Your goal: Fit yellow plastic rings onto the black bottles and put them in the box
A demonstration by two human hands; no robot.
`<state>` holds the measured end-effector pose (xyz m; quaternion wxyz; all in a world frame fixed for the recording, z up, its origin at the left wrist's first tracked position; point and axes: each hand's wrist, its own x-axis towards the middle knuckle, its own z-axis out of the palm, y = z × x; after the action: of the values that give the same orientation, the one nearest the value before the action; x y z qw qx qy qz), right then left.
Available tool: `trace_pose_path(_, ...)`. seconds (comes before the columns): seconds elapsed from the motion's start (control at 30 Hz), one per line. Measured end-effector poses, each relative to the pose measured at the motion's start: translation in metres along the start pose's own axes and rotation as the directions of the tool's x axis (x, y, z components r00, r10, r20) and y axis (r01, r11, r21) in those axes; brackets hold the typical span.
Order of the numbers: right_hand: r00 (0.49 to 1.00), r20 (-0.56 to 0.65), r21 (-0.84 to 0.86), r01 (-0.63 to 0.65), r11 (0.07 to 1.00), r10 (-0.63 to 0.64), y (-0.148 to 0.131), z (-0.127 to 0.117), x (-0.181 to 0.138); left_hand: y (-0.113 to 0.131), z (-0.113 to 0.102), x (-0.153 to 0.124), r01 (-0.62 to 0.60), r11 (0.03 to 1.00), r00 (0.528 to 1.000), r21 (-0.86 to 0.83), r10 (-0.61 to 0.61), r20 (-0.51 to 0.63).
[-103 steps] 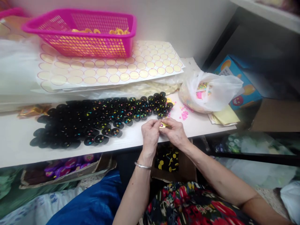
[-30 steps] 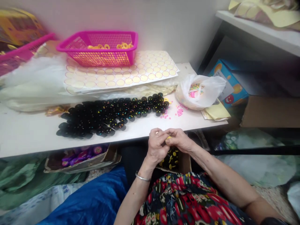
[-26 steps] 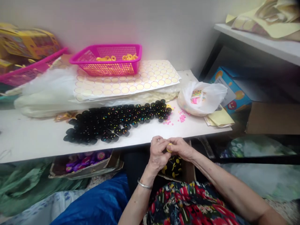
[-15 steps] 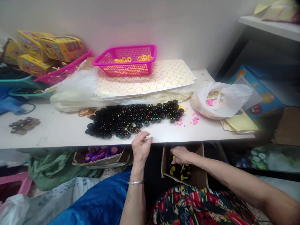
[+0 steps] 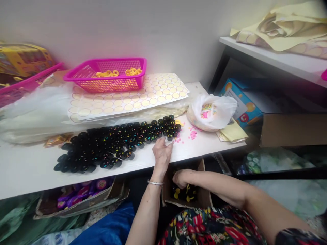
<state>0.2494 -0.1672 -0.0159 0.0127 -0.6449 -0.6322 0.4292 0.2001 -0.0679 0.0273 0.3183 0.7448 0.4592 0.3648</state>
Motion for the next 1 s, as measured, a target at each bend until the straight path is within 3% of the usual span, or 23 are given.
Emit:
trace_pose_path(0.07, 0.983, 0.177, -0.009, 0.051, 0.999, -0.048, 0.003, -0.026, -0.024, 0.004, 0.007, 0.006, -0.026, 0.998, 1.0, 0.058, 0.027, -0.015)
trace_pose_path(0.13, 0.951, 0.259, 0.16, 0.13, 0.979, -0.169, 0.01, -0.056, -0.051, 0.008, 0.012, 0.01, -0.028, 0.996, 0.999, 0.087, 0.031, -0.035)
trace_pose_path(0.17, 0.966, 0.174, 0.255, 0.144, 0.956, -0.192, 0.015, -0.07, -0.063, 0.009, 0.014, 0.011, -0.017, 0.996, 0.999, 0.09, 0.021, -0.04)
trace_pose_path(0.2, 0.985, -0.004, 0.286, 0.165, 0.944, -0.171, 0.02, -0.083, -0.071, 0.01, 0.016, 0.013, 0.0, 0.996, 0.999, 0.089, 0.004, -0.044)
trace_pose_path(0.23, 0.967, -0.222, 0.263, 0.185, 0.947, -0.127, 0.026, -0.093, -0.076, 0.011, 0.017, 0.014, 0.016, 0.996, 0.999, 0.089, -0.012, -0.046)
trace_pose_path(0.3, 0.823, -0.567, 0.174, 0.156, 0.972, -0.031, 0.035, -0.106, -0.075, 0.012, 0.018, 0.015, 0.035, 0.995, 0.998, 0.098, -0.03, -0.05)
trace_pose_path(0.33, 0.751, -0.661, 0.132, 0.12, 0.984, -0.003, 0.039, -0.108, -0.071, 0.012, 0.017, 0.015, 0.035, 0.994, 0.998, 0.107, -0.03, -0.052)
trace_pose_path(0.4, 0.694, -0.719, 0.067, 0.039, 0.997, 0.021, 0.043, -0.108, -0.057, 0.012, 0.013, 0.012, 0.024, 0.991, 0.998, 0.134, -0.017, -0.055)
trace_pose_path(0.6, 0.724, -0.689, -0.205, -0.2, 0.958, 0.003, 0.035, -0.098, -0.038, 0.006, -0.007, -0.009, 0.021, 0.988, 0.999, 0.15, -0.025, 0.022)
trace_pose_path(0.73, 0.777, -0.626, -0.292, -0.163, 0.943, -0.06, 0.028, -0.096, -0.04, -0.004, -0.008, -0.017, -0.067, 0.997, 0.996, 0.046, 0.064, 0.069)
trace_pose_path(0.9, 0.834, -0.552, -0.097, -0.064, 0.993, -0.001, 0.026, -0.105, -0.033, -0.007, -0.004, -0.017, -0.119, 0.992, 0.99, 0.043, 0.115, 0.076)
trace_pose_path(1.0, 0.821, -0.567, 0.011, -0.065, 0.998, 0.06, 0.028, -0.113, -0.031, -0.005, -0.004, -0.017, -0.136, 0.989, 0.988, 0.05, 0.132, 0.08)
